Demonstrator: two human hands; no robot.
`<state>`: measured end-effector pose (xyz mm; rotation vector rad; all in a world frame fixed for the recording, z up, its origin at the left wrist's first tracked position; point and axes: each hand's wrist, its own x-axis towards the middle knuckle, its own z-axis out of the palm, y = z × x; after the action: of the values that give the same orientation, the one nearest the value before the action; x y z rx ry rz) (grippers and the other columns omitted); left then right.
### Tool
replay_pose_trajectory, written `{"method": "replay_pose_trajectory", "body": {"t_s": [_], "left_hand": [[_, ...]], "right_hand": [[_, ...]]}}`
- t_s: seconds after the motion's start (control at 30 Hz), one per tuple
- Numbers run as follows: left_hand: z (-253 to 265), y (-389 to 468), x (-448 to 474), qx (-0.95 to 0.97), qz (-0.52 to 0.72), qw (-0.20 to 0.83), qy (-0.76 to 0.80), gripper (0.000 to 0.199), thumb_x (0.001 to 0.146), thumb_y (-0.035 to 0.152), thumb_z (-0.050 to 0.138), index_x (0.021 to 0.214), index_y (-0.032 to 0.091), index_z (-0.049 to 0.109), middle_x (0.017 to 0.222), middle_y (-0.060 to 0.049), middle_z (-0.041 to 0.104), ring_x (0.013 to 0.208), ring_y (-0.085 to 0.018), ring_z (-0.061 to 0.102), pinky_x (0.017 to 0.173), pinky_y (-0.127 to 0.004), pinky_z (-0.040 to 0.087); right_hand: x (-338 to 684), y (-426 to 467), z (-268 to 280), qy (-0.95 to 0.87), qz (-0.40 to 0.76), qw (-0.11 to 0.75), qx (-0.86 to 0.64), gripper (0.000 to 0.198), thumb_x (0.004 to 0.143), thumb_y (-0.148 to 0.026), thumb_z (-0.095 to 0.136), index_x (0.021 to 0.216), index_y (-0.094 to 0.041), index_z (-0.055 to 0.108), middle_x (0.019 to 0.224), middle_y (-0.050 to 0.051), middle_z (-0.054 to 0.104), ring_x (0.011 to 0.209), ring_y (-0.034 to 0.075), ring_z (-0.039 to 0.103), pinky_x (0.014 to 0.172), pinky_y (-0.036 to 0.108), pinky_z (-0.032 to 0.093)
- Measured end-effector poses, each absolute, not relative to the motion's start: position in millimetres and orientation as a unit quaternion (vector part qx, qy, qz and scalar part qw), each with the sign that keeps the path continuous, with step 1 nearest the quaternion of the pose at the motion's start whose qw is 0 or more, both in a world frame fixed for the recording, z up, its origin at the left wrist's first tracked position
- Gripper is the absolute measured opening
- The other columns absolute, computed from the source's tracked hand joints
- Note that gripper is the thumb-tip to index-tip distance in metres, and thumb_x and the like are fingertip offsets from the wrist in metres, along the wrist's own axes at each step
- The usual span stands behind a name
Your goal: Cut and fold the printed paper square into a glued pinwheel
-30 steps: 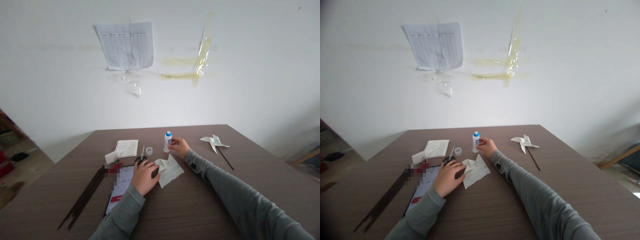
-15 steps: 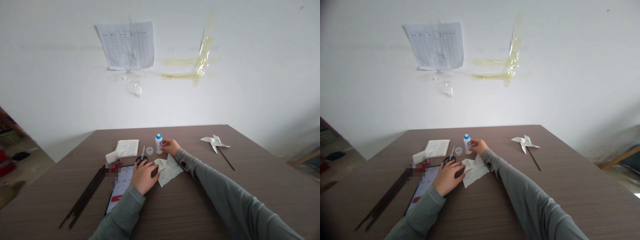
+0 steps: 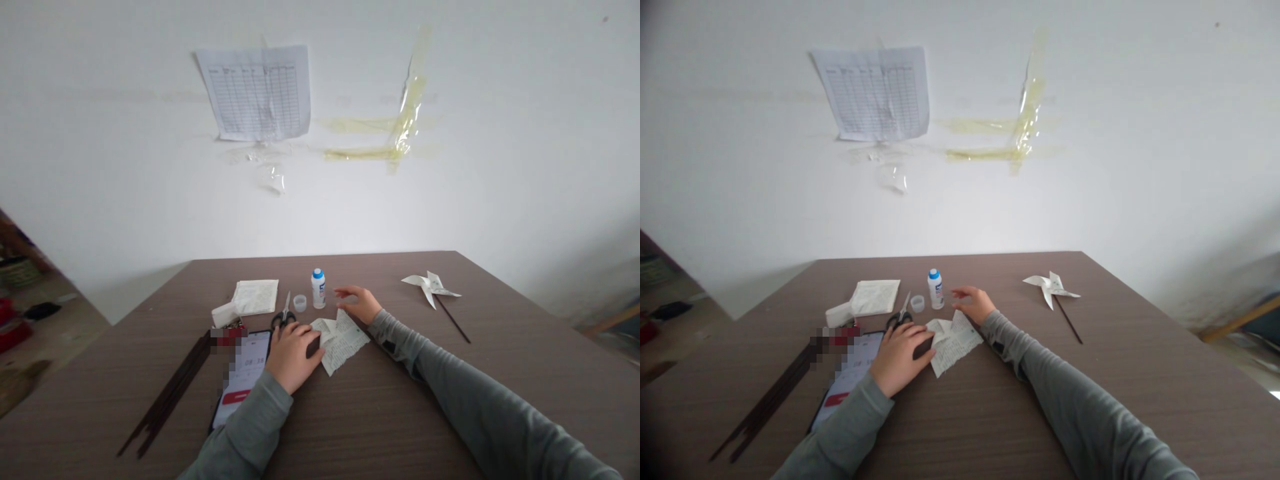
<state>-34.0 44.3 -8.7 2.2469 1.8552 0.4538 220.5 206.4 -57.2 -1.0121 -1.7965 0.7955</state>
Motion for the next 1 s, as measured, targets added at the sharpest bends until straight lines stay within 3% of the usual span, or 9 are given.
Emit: {"method": "replay_pose_trajectory", "body": {"t_s": [0.13,0.23,0.37,0.47,0.67,1.0], "left_hand": [[-7.4,44.0,-29.2,0.766,0.14,0.078,0.623,0.033,0.114,0.037,0.088,0.145,0.037,0.101,0.164,-0.013,0.093,0.168,-0.049,0.075,0.15,-0.079,0.05],[-7.6,42.9,-23.6,0.769,0.133,0.064,0.622,0.032,0.115,0.038,0.09,0.145,0.036,0.101,0.16,-0.013,0.094,0.165,-0.046,0.078,0.149,-0.073,0.054],[-6.2,41.5,-17.0,0.767,0.143,0.056,0.624,0.03,0.114,0.039,0.095,0.143,0.033,0.101,0.154,-0.014,0.095,0.161,-0.044,0.082,0.147,-0.068,0.056],[-4.0,41.3,-14.9,0.766,0.141,0.056,0.624,0.03,0.115,0.038,0.094,0.143,0.03,0.101,0.153,-0.015,0.095,0.16,-0.044,0.082,0.147,-0.068,0.056],[-4.5,41.6,-16.2,0.77,0.132,0.055,0.622,0.035,0.117,0.036,0.088,0.148,0.025,0.098,0.154,-0.018,0.094,0.16,-0.047,0.08,0.148,-0.073,0.053],[-13.5,44.7,-14.7,0.773,0.158,0.066,0.61,0.038,0.113,0.03,0.092,0.15,0.034,0.099,0.156,-0.015,0.093,0.159,-0.044,0.082,0.15,-0.075,0.054]], "right_hand": [[242.3,176.9,-61.1,-0.759,0.294,0.436,-0.385,0.027,0.088,-0.027,0.105,0.115,-0.031,0.103,0.115,0.008,0.102,0.115,0.035,0.095,0.117,0.053,0.075],[255.5,154.1,-67.2,-0.837,0.202,0.383,-0.335,0.015,0.105,-0.031,0.097,0.119,-0.031,0.102,0.112,0.008,0.101,0.109,0.032,0.095,0.112,0.049,0.074],[261.9,125.6,-71.1,-0.885,0.115,0.305,-0.332,0.011,0.114,-0.035,0.095,0.122,-0.03,0.1,0.112,0.007,0.1,0.106,0.029,0.094,0.118,0.05,0.069],[256.7,108.8,-65.9,-0.899,0.093,0.251,-0.346,0.015,0.112,-0.035,0.099,0.126,-0.031,0.099,0.123,0.007,0.101,0.118,0.031,0.094,0.124,0.05,0.067],[240.4,90.7,-47.8,-0.892,0.077,0.19,-0.402,0.025,0.103,-0.041,0.107,0.126,-0.03,0.102,0.126,0.011,0.1,0.123,0.038,0.092,0.127,0.058,0.065],[237.9,91.0,-53.4,-0.88,0.082,0.214,-0.416,0.022,0.097,-0.039,0.105,0.118,-0.035,0.101,0.122,0.01,0.1,0.119,0.041,0.092,0.123,0.062,0.068]]}}
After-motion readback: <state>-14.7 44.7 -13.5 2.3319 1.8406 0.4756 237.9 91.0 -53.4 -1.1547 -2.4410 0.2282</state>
